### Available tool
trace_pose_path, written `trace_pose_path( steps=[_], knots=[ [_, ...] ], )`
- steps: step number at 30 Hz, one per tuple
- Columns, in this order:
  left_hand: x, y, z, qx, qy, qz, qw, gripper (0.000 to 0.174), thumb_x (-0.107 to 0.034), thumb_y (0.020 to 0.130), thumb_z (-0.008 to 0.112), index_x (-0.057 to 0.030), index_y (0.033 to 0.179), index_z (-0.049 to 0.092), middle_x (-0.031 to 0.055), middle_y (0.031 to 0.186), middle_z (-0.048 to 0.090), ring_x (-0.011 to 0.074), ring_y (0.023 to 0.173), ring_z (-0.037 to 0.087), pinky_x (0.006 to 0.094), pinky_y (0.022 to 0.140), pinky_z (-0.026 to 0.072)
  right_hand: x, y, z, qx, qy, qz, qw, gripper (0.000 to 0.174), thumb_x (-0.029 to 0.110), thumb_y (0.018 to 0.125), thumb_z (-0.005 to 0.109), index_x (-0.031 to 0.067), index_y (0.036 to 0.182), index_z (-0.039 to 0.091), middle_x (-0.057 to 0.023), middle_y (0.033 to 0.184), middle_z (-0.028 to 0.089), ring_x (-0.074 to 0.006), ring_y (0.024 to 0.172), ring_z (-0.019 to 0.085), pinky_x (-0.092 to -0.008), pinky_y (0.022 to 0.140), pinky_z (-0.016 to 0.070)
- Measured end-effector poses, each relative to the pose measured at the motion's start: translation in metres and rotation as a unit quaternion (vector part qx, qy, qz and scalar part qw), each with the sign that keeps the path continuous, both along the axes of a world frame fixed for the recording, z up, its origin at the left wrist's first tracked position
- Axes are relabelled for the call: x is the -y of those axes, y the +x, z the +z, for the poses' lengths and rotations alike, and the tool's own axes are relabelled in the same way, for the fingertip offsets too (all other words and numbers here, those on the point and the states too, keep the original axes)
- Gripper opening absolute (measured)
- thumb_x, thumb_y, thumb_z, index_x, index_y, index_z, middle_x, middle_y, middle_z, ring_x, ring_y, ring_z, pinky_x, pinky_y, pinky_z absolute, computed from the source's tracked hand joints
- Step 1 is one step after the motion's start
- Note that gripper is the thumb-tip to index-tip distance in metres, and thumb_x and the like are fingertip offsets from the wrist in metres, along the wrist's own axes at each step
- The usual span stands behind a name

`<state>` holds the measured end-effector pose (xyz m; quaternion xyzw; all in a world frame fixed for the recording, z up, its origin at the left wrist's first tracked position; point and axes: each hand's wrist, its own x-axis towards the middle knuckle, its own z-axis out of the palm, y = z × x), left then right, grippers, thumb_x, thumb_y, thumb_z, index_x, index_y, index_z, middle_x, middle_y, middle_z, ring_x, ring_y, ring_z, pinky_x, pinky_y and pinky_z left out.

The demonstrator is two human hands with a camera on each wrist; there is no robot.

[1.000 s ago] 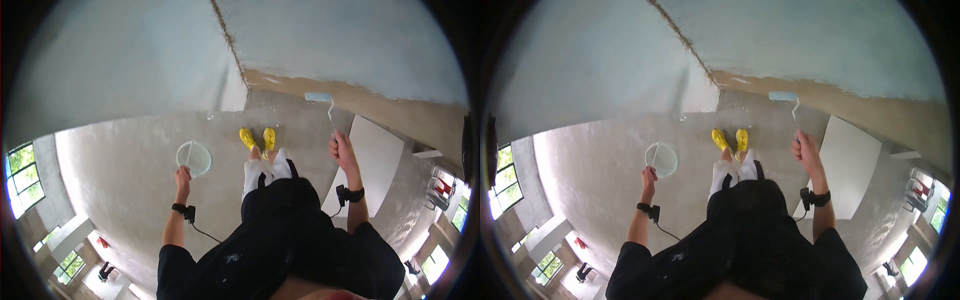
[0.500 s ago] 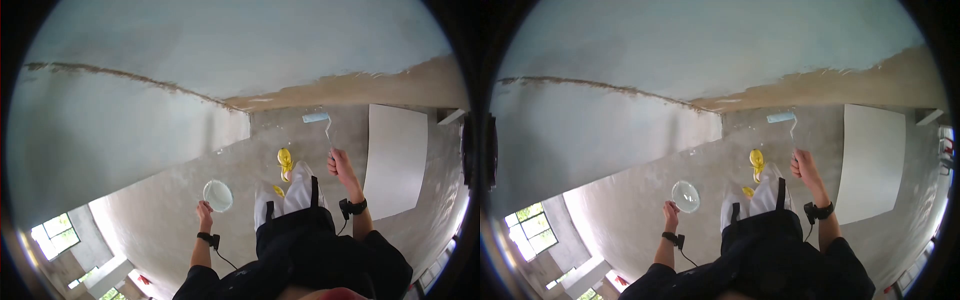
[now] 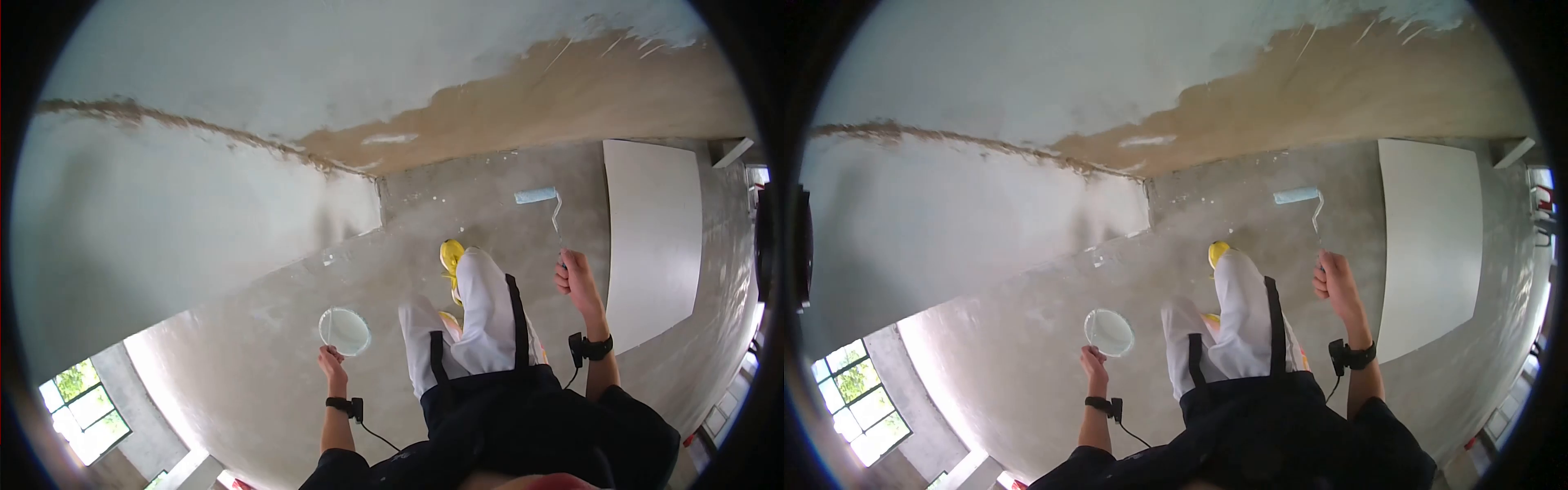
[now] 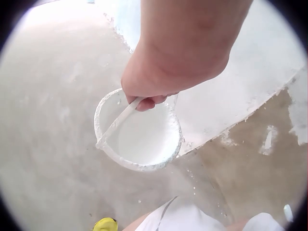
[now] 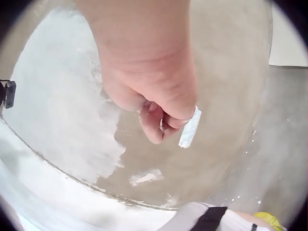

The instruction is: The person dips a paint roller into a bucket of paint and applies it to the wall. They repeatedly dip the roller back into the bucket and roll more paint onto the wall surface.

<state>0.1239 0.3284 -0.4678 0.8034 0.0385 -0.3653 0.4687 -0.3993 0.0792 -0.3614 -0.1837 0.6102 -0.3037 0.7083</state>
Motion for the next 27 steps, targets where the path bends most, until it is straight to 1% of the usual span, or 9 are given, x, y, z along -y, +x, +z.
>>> trace_pose_path(
  steps=[3, 10, 12, 14, 16, 19, 24, 26, 27],
  knots=[
    [-0.009, -0.004, -0.029, 0.001, -0.018, 0.021, 1.000, 0.023, -0.017, 0.083, 0.038, -0.0084, 0.061, 0.039, 0.0013, 0.055, 0.038, 0.0101, 0.045, 0.032, 0.0250, 0.042, 0.0278, -0.008, -0.011, -0.033, 0.000, -0.014, 0.003, 1.000, 0.032, 0.033, 0.093, 0.043, 0.0128, 0.070, 0.034, 0.0075, 0.055, 0.022, -0.0027, 0.044, 0.020, -0.0211, 0.038, 0.0141],
    [-0.019, 0.014, -0.109, 0.004, -0.009, -0.014, 1.000, 0.023, -0.016, 0.083, 0.039, -0.0073, 0.062, 0.041, 0.0028, 0.056, 0.041, 0.0100, 0.043, 0.033, 0.0246, 0.041, 0.0278, -0.021, -0.011, -0.104, -0.016, -0.013, -0.026, 0.999, 0.031, 0.031, 0.093, 0.043, 0.0130, 0.070, 0.035, 0.0071, 0.055, 0.024, -0.0030, 0.043, 0.022, -0.0216, 0.037, 0.0152],
    [-0.028, 0.016, -0.124, 0.010, 0.033, -0.038, 0.999, 0.023, -0.019, 0.083, 0.039, -0.0085, 0.062, 0.042, 0.0016, 0.054, 0.040, 0.0108, 0.040, 0.034, 0.0250, 0.039, 0.0280, -0.024, -0.008, -0.122, -0.022, -0.019, -0.013, 0.999, 0.030, 0.031, 0.093, 0.043, 0.0129, 0.070, 0.035, 0.0068, 0.055, 0.025, -0.0029, 0.043, 0.022, -0.0218, 0.037, 0.0157],
    [-0.027, 0.025, -0.155, 0.009, 0.041, -0.018, 0.999, 0.025, -0.018, 0.083, 0.039, -0.0079, 0.061, 0.042, 0.0019, 0.053, 0.041, 0.0106, 0.040, 0.034, 0.0246, 0.039, 0.0273, -0.023, 0.008, -0.158, -0.040, -0.018, -0.004, 0.999, 0.031, 0.031, 0.093, 0.042, 0.0130, 0.070, 0.035, 0.0068, 0.055, 0.025, -0.0029, 0.042, 0.022, -0.0217, 0.037, 0.0157],
    [-0.033, 0.018, -0.148, 0.007, 0.055, 0.005, 0.998, 0.026, -0.018, 0.083, 0.040, -0.0073, 0.060, 0.042, 0.0022, 0.052, 0.041, 0.0103, 0.039, 0.035, 0.0242, 0.039, 0.0267, -0.028, 0.005, -0.159, -0.058, -0.011, 0.008, 0.998, 0.031, 0.030, 0.094, 0.042, 0.0130, 0.069, 0.035, 0.0068, 0.055, 0.025, -0.0028, 0.042, 0.023, -0.0216, 0.037, 0.0157],
    [-0.042, 0.009, -0.136, 0.058, 0.032, -0.065, 0.996, 0.028, -0.021, 0.083, 0.039, -0.0083, 0.059, 0.041, 0.0016, 0.052, 0.042, 0.0103, 0.040, 0.035, 0.0248, 0.039, 0.0278, -0.038, 0.001, -0.159, -0.040, -0.040, 0.025, 0.998, 0.031, 0.030, 0.093, 0.042, 0.0128, 0.069, 0.035, 0.0069, 0.054, 0.025, -0.0027, 0.042, 0.023, -0.0214, 0.037, 0.0156],
    [-0.052, 0.005, -0.147, 0.091, 0.047, -0.083, 0.991, 0.032, -0.022, 0.084, 0.041, -0.0074, 0.055, 0.040, 0.0000, 0.049, 0.040, 0.0086, 0.042, 0.034, 0.0258, 0.040, 0.0255, -0.048, 0.005, -0.145, -0.064, -0.045, 0.015, 0.997, 0.030, 0.031, 0.093, 0.042, 0.0121, 0.071, 0.037, 0.0067, 0.053, 0.025, -0.0026, 0.041, 0.023, -0.0205, 0.036, 0.0165],
    [-0.058, 0.004, -0.167, 0.097, 0.037, -0.077, 0.992, 0.034, -0.021, 0.083, 0.042, -0.0066, 0.053, 0.039, -0.0009, 0.049, 0.039, 0.0071, 0.044, 0.034, 0.0266, 0.042, 0.0237, -0.053, 0.002, -0.135, -0.074, -0.062, 0.018, 0.995, 0.029, 0.031, 0.094, 0.042, 0.0119, 0.072, 0.038, 0.0064, 0.053, 0.025, -0.0027, 0.041, 0.024, -0.0202, 0.036, 0.0169],
    [-0.060, 0.010, -0.146, 0.118, 0.054, -0.076, 0.989, 0.034, -0.022, 0.083, 0.042, -0.0066, 0.053, 0.038, -0.0014, 0.049, 0.038, 0.0073, 0.045, 0.033, 0.0270, 0.042, 0.0236, -0.055, -0.001, -0.109, -0.077, -0.056, 0.006, 0.995, 0.028, 0.031, 0.094, 0.042, 0.0118, 0.073, 0.038, 0.0062, 0.053, 0.026, -0.0027, 0.041, 0.024, -0.0199, 0.036, 0.0173]
  ],
)
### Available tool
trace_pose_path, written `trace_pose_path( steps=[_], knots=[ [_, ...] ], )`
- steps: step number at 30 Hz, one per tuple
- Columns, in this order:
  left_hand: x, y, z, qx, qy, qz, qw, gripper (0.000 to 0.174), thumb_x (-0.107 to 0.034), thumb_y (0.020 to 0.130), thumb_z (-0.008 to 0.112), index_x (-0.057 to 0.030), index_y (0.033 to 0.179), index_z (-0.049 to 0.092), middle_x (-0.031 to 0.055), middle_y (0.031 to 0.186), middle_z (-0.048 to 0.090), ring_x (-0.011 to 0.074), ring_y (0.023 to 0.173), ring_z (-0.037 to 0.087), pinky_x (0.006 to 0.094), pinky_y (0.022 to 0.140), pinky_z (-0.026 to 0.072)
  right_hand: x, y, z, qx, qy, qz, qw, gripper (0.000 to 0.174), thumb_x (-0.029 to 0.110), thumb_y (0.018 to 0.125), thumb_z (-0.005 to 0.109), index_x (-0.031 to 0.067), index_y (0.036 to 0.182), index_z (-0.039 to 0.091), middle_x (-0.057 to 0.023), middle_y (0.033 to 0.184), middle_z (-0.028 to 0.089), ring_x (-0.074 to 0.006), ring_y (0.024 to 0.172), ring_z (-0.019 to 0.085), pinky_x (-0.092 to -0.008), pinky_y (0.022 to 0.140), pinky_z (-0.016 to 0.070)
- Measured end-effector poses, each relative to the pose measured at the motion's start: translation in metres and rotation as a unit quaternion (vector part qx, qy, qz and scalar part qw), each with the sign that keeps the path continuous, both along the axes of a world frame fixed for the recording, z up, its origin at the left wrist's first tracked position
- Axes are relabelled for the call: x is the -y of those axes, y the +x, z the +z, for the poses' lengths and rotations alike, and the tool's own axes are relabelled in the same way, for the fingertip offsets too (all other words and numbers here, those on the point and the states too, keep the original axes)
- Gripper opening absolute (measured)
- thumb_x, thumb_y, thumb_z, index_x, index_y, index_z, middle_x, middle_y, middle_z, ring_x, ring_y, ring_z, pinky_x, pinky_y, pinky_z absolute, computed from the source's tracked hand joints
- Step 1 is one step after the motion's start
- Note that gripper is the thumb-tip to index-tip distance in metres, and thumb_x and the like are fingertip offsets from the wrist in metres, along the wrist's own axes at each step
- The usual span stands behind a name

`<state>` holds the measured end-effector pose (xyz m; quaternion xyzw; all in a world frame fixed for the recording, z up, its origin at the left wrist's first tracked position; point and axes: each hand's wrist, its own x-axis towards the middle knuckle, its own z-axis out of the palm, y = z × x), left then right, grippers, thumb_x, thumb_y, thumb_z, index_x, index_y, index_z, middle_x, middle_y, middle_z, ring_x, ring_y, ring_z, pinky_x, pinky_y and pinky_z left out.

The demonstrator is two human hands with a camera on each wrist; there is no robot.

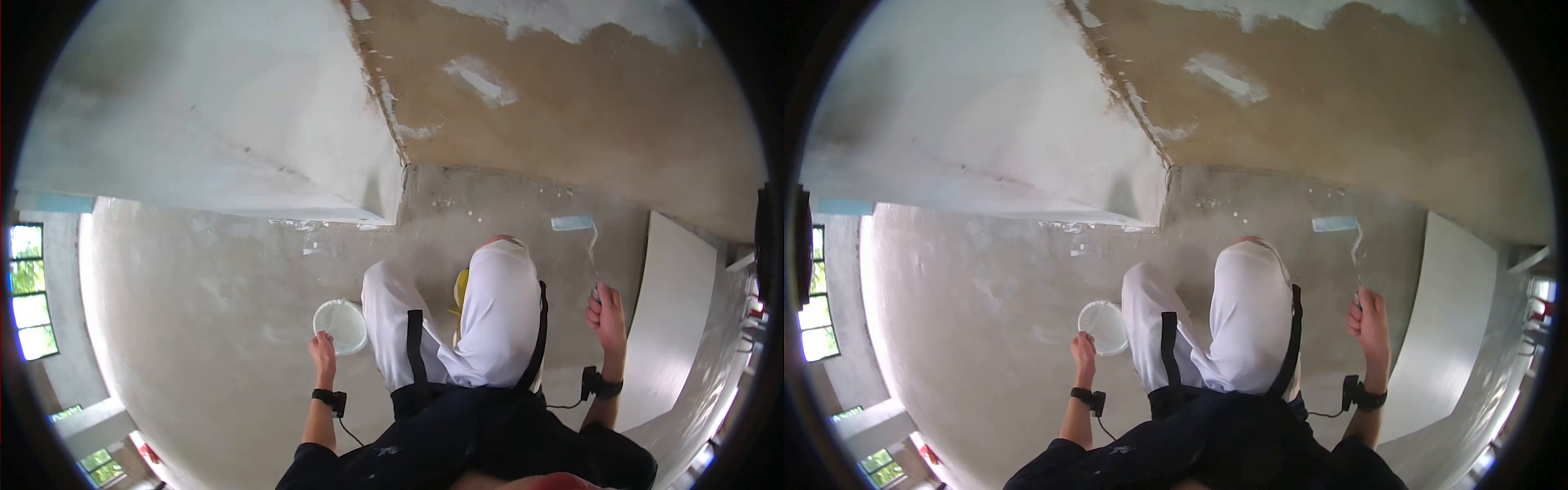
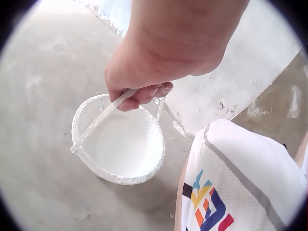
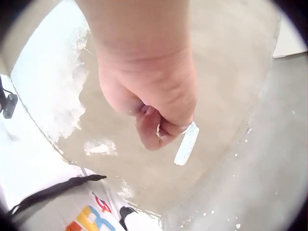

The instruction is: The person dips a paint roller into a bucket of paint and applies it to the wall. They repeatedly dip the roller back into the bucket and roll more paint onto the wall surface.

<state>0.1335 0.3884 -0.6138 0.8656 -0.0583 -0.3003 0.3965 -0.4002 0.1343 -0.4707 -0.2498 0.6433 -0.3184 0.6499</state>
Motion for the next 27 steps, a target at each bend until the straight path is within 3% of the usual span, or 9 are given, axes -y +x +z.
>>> trace_pose_path(
  steps=[7, 10, 15, 20, 22, 23, 24, 25, 27],
  knots=[
    [-0.013, 0.010, -0.019, 0.030, 0.012, 0.000, 0.999, 0.036, -0.022, 0.080, 0.042, -0.0013, 0.051, 0.043, 0.0023, 0.048, 0.041, 0.0107, 0.047, 0.038, 0.0297, 0.044, 0.0273, -0.013, -0.031, 0.101, -0.083, -0.034, -0.046, 0.995, 0.021, 0.032, 0.094, 0.041, 0.0119, 0.089, 0.039, 0.0054, 0.055, 0.027, -0.0027, 0.040, 0.023, -0.0196, 0.034, 0.0164],
    [-0.018, 0.014, -0.014, 0.106, 0.065, -0.066, 0.990, 0.037, -0.023, 0.079, 0.041, 0.0028, 0.054, 0.048, 0.0085, 0.048, 0.047, 0.0152, 0.048, 0.044, 0.0329, 0.046, 0.0327, -0.022, -0.032, 0.147, -0.107, -0.065, -0.052, 0.991, 0.022, 0.034, 0.093, 0.042, 0.0136, 0.088, 0.039, 0.0060, 0.055, 0.026, -0.0022, 0.040, 0.021, -0.0189, 0.034, 0.0150],
    [-0.023, 0.014, 0.008, 0.088, 0.072, -0.099, 0.989, 0.037, -0.022, 0.079, 0.040, 0.0054, 0.058, 0.054, 0.0136, 0.050, 0.051, 0.0218, 0.050, 0.051, 0.0358, 0.051, 0.0381, -0.020, -0.039, 0.214, -0.137, -0.120, -0.034, 0.983, 0.024, 0.035, 0.093, 0.042, 0.0151, 0.079, 0.040, 0.0076, 0.052, 0.025, -0.0015, 0.038, 0.020, -0.0191, 0.033, 0.0122],
    [-0.022, 0.001, 0.029, 0.084, 0.041, -0.103, 0.990, 0.034, -0.021, 0.080, 0.041, 0.0044, 0.064, 0.058, 0.0145, 0.051, 0.053, 0.0268, 0.054, 0.057, 0.0385, 0.056, 0.0437, 0.007, -0.037, 0.228, -0.112, -0.171, -0.012, 0.979, 0.025, 0.034, 0.093, 0.041, 0.0145, 0.078, 0.041, 0.0077, 0.051, 0.024, -0.0015, 0.037, 0.019, -0.0192, 0.033, 0.0117],
    [-0.029, 0.004, 0.020, 0.236, 0.053, -0.183, 0.953, 0.025, -0.016, 0.081, 0.046, 0.0044, 0.081, 0.059, 0.0173, 0.064, 0.058, 0.0309, 0.065, 0.059, 0.0414, 0.064, 0.0459, 0.018, -0.026, 0.226, -0.058, -0.185, 0.030, 0.981, 0.024, 0.032, 0.094, 0.040, 0.0139, 0.079, 0.042, 0.0074, 0.051, 0.023, -0.0019, 0.037, 0.019, -0.0194, 0.033, 0.0120],
    [-0.031, 0.006, 0.020, 0.244, 0.049, -0.180, 0.952, 0.025, -0.016, 0.081, 0.046, 0.0044, 0.081, 0.059, 0.0173, 0.064, 0.058, 0.0309, 0.065, 0.059, 0.0414, 0.064, 0.0459, 0.022, -0.021, 0.225, -0.051, -0.191, 0.030, 0.980, 0.024, 0.032, 0.094, 0.040, 0.0139, 0.079, 0.042, 0.0074, 0.051, 0.023, -0.0019, 0.037, 0.019, -0.0194, 0.033, 0.0120],
    [-0.031, -0.002, 0.029, 0.272, 0.031, -0.172, 0.946, 0.023, -0.013, 0.079, 0.048, 0.0045, 0.092, 0.056, 0.0198, 0.079, 0.057, 0.0333, 0.077, 0.057, 0.0430, 0.071, 0.0436, 0.024, -0.017, 0.226, -0.033, -0.193, 0.045, 0.980, 0.023, 0.032, 0.094, 0.039, 0.0135, 0.080, 0.042, 0.0073, 0.051, 0.023, -0.0021, 0.037, 0.019, -0.0194, 0.033, 0.0123],
    [-0.032, -0.012, 0.038, 0.296, 0.013, -0.165, 0.941, 0.029, -0.009, 0.077, 0.051, 0.0047, 0.103, 0.052, 0.0223, 0.094, 0.057, 0.0357, 0.090, 0.055, 0.0447, 0.078, 0.0414, 0.025, -0.014, 0.227, -0.018, -0.194, 0.061, 0.979, 0.023, 0.032, 0.095, 0.039, 0.0132, 0.081, 0.042, 0.0071, 0.051, 0.023, -0.0022, 0.037, 0.019, -0.0194, 0.033, 0.0125],
    [-0.033, -0.030, 0.063, 0.371, 0.026, -0.186, 0.909, 0.034, -0.005, 0.075, 0.051, 0.0046, 0.108, 0.047, 0.0231, 0.102, 0.052, 0.0368, 0.097, 0.049, 0.0445, 0.083, 0.0381, 0.028, -0.011, 0.223, -0.006, -0.198, 0.075, 0.977, 0.023, 0.033, 0.095, 0.038, 0.0142, 0.082, 0.042, 0.0070, 0.051, 0.022, -0.0021, 0.037, 0.018, -0.0189, 0.033, 0.0123]
  ],
)
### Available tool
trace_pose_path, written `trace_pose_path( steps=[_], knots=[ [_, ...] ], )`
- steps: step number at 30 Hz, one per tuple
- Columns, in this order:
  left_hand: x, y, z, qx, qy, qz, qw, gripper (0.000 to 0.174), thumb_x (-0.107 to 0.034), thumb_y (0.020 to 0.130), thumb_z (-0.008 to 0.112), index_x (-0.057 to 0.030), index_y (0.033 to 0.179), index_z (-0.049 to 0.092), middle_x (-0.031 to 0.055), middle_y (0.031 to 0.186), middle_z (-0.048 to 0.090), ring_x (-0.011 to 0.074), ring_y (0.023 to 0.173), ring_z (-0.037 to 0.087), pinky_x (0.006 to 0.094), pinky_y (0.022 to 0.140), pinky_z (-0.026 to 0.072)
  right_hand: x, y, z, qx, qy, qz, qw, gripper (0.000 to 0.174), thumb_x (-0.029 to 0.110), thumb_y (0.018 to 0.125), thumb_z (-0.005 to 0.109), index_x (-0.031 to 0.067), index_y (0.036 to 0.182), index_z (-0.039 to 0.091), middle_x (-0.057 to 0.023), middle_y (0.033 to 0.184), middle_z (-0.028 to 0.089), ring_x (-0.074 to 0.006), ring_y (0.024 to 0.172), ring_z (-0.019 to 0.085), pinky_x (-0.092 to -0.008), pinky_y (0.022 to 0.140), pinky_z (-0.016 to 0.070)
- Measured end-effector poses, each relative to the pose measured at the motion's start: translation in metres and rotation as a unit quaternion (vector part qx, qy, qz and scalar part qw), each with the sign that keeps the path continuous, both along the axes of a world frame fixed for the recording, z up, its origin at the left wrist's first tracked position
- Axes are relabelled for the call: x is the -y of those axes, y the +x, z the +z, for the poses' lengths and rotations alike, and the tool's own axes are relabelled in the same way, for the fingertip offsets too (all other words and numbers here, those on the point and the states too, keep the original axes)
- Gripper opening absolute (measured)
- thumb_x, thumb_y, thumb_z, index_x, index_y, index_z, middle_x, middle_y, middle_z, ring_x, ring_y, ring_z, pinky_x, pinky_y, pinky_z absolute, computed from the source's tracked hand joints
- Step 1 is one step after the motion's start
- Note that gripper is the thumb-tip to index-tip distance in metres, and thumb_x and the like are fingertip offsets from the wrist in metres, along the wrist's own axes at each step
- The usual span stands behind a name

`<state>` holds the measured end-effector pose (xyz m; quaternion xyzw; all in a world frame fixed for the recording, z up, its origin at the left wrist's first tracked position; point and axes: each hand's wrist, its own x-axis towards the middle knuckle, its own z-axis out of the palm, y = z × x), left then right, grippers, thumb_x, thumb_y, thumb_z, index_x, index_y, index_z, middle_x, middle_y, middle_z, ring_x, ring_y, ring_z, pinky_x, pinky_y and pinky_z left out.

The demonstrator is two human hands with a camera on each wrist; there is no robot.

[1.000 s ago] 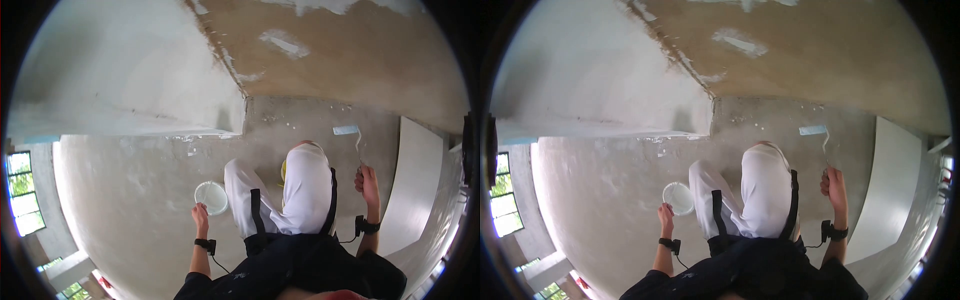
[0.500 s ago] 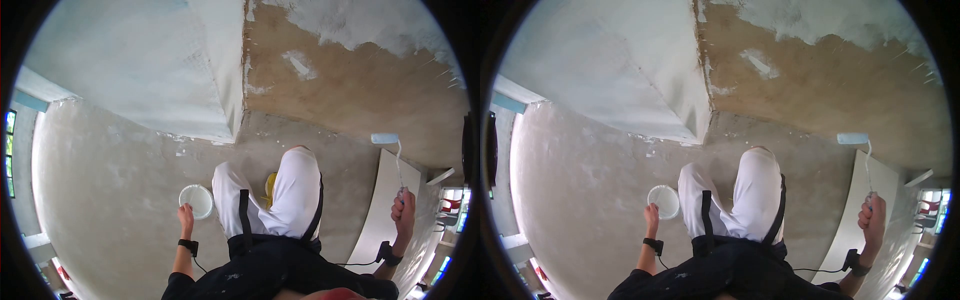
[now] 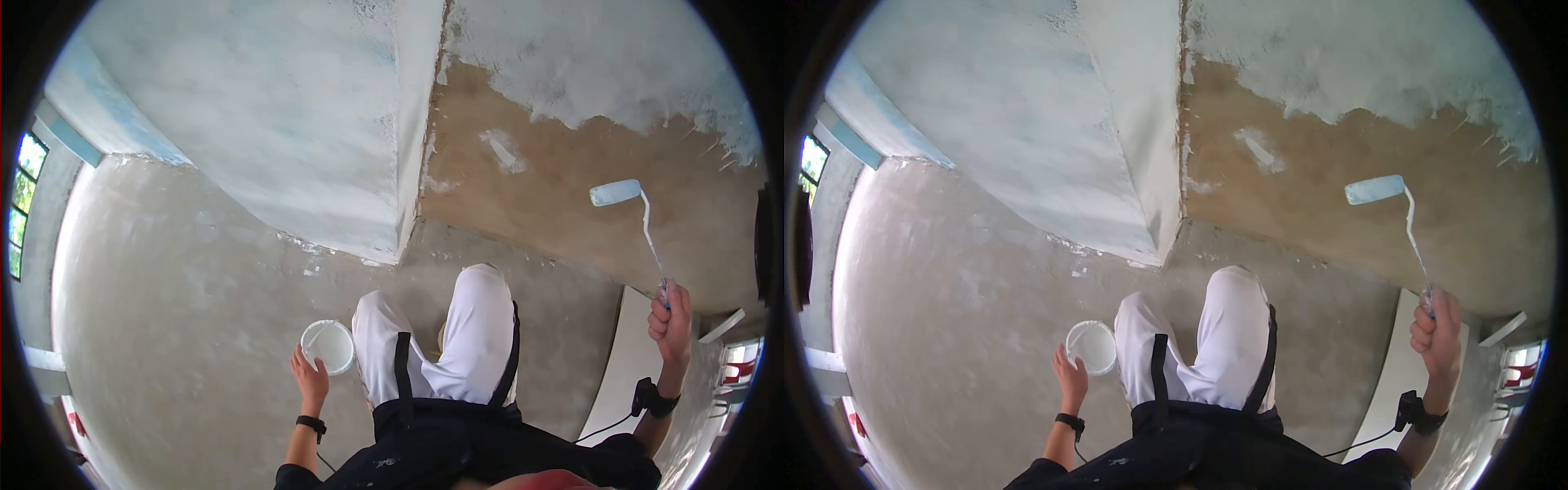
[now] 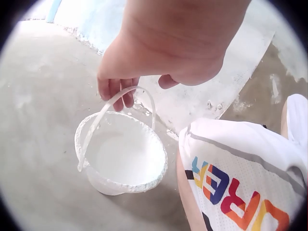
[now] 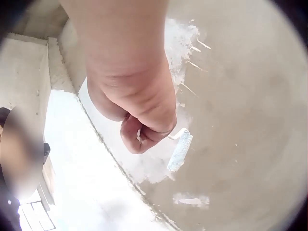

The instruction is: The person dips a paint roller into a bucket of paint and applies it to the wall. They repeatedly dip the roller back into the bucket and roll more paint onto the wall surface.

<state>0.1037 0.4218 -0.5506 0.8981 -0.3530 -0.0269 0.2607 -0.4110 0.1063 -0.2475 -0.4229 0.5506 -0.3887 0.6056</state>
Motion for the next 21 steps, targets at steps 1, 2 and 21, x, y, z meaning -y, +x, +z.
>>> trace_pose_path(
  steps=[1, 2, 21],
  knots=[
    [-0.003, -0.010, 0.011, 0.078, 0.011, -0.024, 0.997, 0.042, 0.000, 0.073, 0.051, 0.0046, 0.113, 0.041, 0.0239, 0.111, 0.047, 0.0378, 0.105, 0.044, 0.0444, 0.088, 0.0349, 0.000, 0.001, -0.002, 0.006, 0.000, 0.014, 1.000, 0.022, 0.034, 0.095, 0.037, 0.0152, 0.084, 0.042, 0.0069, 0.051, 0.021, -0.0019, 0.037, 0.018, -0.0183, 0.033, 0.0121],
    [-0.012, -0.022, 0.017, 0.053, 0.023, -0.054, 0.997, 0.041, 0.001, 0.071, 0.051, 0.0040, 0.112, 0.042, 0.0232, 0.110, 0.046, 0.0379, 0.105, 0.042, 0.0442, 0.089, 0.0337, -0.001, 0.003, -0.003, 0.007, -0.001, 0.015, 1.000, 0.022, 0.034, 0.095, 0.037, 0.0152, 0.084, 0.042, 0.0069, 0.051, 0.021, -0.0019, 0.037, 0.018, -0.0183, 0.033, 0.0121],
    [-0.178, -0.145, 0.052, -0.638, 0.138, -0.052, 0.756, 0.026, -0.015, 0.082, 0.052, -0.0035, 0.103, 0.061, 0.0122, 0.090, 0.064, 0.0219, 0.087, 0.060, 0.0370, 0.076, 0.0472, 0.012, 0.037, -0.027, 0.017, 0.024, 0.060, 0.998, 0.023, 0.031, 0.097, 0.035, 0.0124, 0.085, 0.041, 0.0073, 0.054, 0.022, -0.0009, 0.040, 0.018, -0.0175, 0.034, 0.0132]
  ],
)
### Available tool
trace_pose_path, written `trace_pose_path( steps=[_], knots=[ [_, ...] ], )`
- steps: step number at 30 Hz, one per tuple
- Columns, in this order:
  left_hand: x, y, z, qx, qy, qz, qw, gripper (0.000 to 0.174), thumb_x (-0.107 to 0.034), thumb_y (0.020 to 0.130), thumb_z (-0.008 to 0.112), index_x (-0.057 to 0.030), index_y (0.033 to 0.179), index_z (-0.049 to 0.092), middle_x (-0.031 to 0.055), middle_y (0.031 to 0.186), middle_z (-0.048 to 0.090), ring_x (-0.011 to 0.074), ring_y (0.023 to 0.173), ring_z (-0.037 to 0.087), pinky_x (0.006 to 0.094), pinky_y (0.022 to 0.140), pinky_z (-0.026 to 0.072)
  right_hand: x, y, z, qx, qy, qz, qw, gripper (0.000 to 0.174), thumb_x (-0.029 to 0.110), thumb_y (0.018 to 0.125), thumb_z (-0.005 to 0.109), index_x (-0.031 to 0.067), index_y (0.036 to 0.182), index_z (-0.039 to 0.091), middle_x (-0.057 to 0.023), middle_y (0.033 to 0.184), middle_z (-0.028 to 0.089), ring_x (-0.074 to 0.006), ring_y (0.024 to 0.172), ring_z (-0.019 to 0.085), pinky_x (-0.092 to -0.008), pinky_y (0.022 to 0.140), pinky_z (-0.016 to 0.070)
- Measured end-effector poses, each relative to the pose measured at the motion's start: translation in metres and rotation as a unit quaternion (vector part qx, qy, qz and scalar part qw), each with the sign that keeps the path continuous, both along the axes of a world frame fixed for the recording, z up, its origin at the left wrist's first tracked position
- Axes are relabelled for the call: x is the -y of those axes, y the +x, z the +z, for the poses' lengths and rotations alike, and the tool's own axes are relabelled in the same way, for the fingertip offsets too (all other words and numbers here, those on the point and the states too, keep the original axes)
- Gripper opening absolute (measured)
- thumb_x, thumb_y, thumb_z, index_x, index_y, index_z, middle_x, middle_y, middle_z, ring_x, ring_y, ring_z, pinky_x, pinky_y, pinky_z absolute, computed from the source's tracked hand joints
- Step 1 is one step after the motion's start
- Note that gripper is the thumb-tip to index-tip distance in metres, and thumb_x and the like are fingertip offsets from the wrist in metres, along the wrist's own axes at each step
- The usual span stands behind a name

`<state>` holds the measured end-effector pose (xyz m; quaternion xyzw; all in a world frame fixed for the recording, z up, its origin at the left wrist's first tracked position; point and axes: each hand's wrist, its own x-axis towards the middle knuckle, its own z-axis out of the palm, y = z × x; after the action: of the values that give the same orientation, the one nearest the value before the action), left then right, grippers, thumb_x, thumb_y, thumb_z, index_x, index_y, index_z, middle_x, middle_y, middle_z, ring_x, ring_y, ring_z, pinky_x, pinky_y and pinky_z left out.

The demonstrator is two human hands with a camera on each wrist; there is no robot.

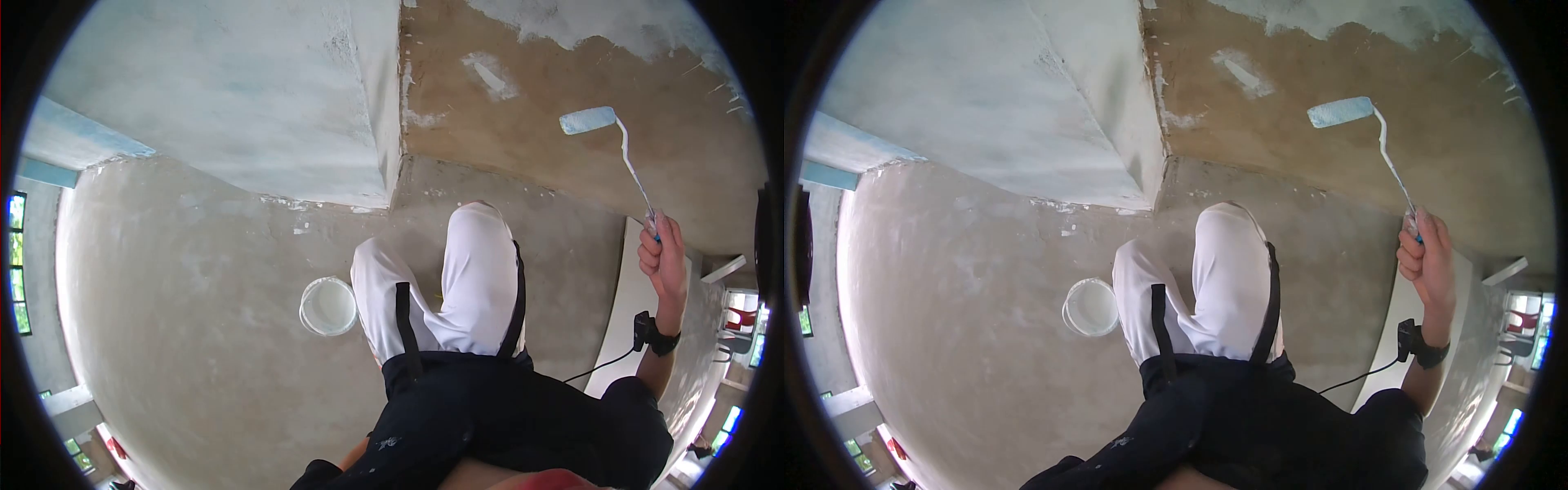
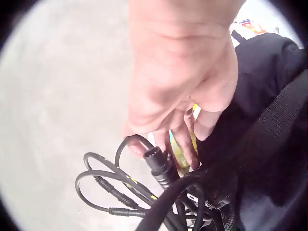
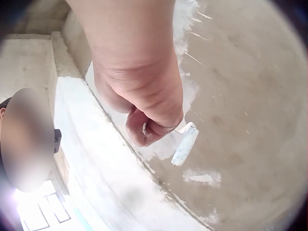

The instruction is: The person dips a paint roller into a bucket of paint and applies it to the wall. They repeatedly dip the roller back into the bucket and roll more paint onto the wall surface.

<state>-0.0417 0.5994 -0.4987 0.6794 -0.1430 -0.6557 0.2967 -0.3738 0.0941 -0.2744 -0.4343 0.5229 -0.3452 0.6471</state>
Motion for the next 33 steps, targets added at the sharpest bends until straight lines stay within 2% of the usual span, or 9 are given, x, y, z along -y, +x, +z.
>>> trace_pose_path(
  steps=[4, 14, 17, 19, 22, 27, 29, 31, 33],
  knots=[
    [-0.006, -0.001, 0.003, 0.003, 0.022, -0.029, 0.999, 0.026, -0.015, 0.082, 0.052, -0.0033, 0.103, 0.061, 0.0124, 0.091, 0.064, 0.0221, 0.088, 0.060, 0.0369, 0.077, 0.0470, -0.003, 0.009, 0.001, -0.022, -0.007, -0.043, 0.999, 0.027, 0.032, 0.096, 0.037, 0.0111, 0.079, 0.041, 0.0075, 0.053, 0.022, -0.0013, 0.039, 0.018, -0.0194, 0.035, 0.0114],
    [-0.012, -0.007, 0.006, 0.010, 0.065, -0.116, 0.991, 0.025, -0.015, 0.083, 0.053, -0.0028, 0.104, 0.061, 0.0128, 0.093, 0.063, 0.0226, 0.089, 0.060, 0.0365, 0.078, 0.0466, -0.002, 0.005, 0.008, -0.037, -0.002, -0.041, 0.998, 0.025, 0.030, 0.096, 0.038, 0.0117, 0.079, 0.042, 0.0076, 0.053, 0.022, -0.0013, 0.040, 0.018, -0.0193, 0.035, 0.0115],
    [-0.006, -0.010, -0.005, 0.019, 0.065, -0.141, 0.988, 0.025, -0.015, 0.083, 0.053, -0.0026, 0.104, 0.061, 0.0129, 0.094, 0.063, 0.0227, 0.090, 0.060, 0.0364, 0.078, 0.0465, 0.000, 0.002, 0.005, -0.035, -0.012, -0.038, 0.999, 0.024, 0.030, 0.096, 0.038, 0.0118, 0.080, 0.043, 0.0075, 0.053, 0.022, -0.0014, 0.040, 0.018, -0.0194, 0.035, 0.0113],
    [0.000, -0.012, -0.018, 0.028, 0.054, -0.156, 0.986, 0.025, -0.014, 0.083, 0.053, -0.0025, 0.104, 0.061, 0.0130, 0.095, 0.063, 0.0228, 0.090, 0.060, 0.0363, 0.079, 0.0465, 0.001, -0.001, 0.006, -0.027, -0.020, 0.012, 0.999, 0.024, 0.030, 0.095, 0.039, 0.0116, 0.081, 0.043, 0.0069, 0.054, 0.023, -0.0017, 0.041, 0.019, -0.0195, 0.036, 0.0119],
    [0.005, -0.014, -0.047, 0.045, 0.029, -0.173, 0.983, 0.025, -0.014, 0.083, 0.053, -0.0023, 0.104, 0.061, 0.0131, 0.096, 0.063, 0.0230, 0.090, 0.060, 0.0362, 0.079, 0.0463, -0.008, 0.001, 0.005, -0.033, -0.043, -0.002, 0.999, 0.023, 0.030, 0.095, 0.039, 0.0108, 0.083, 0.043, 0.0062, 0.055, 0.025, -0.0023, 0.042, 0.020, -0.0200, 0.036, 0.0134],
    [0.000, -0.018, -0.080, 0.075, -0.001, -0.190, 0.979, 0.025, -0.014, 0.083, 0.053, -0.0020, 0.104, 0.061, 0.0134, 0.097, 0.063, 0.0232, 0.091, 0.060, 0.0360, 0.080, 0.0461, -0.020, 0.010, 0.005, -0.058, -0.111, 0.032, 0.992, 0.023, 0.029, 0.095, 0.040, 0.0092, 0.084, 0.043, 0.0057, 0.056, 0.026, -0.0029, 0.043, 0.022, -0.0205, 0.038, 0.0163],
    [-0.005, -0.018, -0.077, 0.079, -0.005, -0.194, 0.978, 0.025, -0.014, 0.083, 0.053, -0.0019, 0.104, 0.061, 0.0134, 0.097, 0.063, 0.0233, 0.091, 0.060, 0.0360, 0.080, 0.0461, -0.022, 0.021, 0.011, -0.073, -0.135, 0.035, 0.987, 0.024, 0.029, 0.095, 0.040, 0.0087, 0.083, 0.043, 0.0058, 0.056, 0.026, -0.0030, 0.043, 0.023, -0.0205, 0.038, 0.0171],
    [-0.001, -0.014, -0.088, 0.089, -0.013, -0.198, 0.976, 0.025, -0.014, 0.083, 0.053, -0.0018, 0.104, 0.061, 0.0135, 0.098, 0.063, 0.0234, 0.092, 0.060, 0.0359, 0.080, 0.0460, -0.020, 0.032, 0.003, -0.142, -0.246, 0.054, 0.957, 0.025, 0.031, 0.096, 0.038, 0.0116, 0.081, 0.040, 0.0061, 0.057, 0.026, -0.0023, 0.043, 0.023, -0.0196, 0.038, 0.0169],
    [0.006, -0.012, -0.096, 0.098, -0.019, -0.201, 0.975, 0.025, -0.014, 0.083, 0.054, -0.0017, 0.104, 0.061, 0.0136, 0.098, 0.063, 0.0235, 0.092, 0.060, 0.0358, 0.081, 0.0459, -0.016, 0.047, 0.000, -0.118, -0.262, 0.038, 0.957, 0.027, 0.030, 0.096, 0.038, 0.0100, 0.078, 0.040, 0.0059, 0.056, 0.027, -0.0026, 0.043, 0.024, -0.0203, 0.038, 0.0182]
  ],
)
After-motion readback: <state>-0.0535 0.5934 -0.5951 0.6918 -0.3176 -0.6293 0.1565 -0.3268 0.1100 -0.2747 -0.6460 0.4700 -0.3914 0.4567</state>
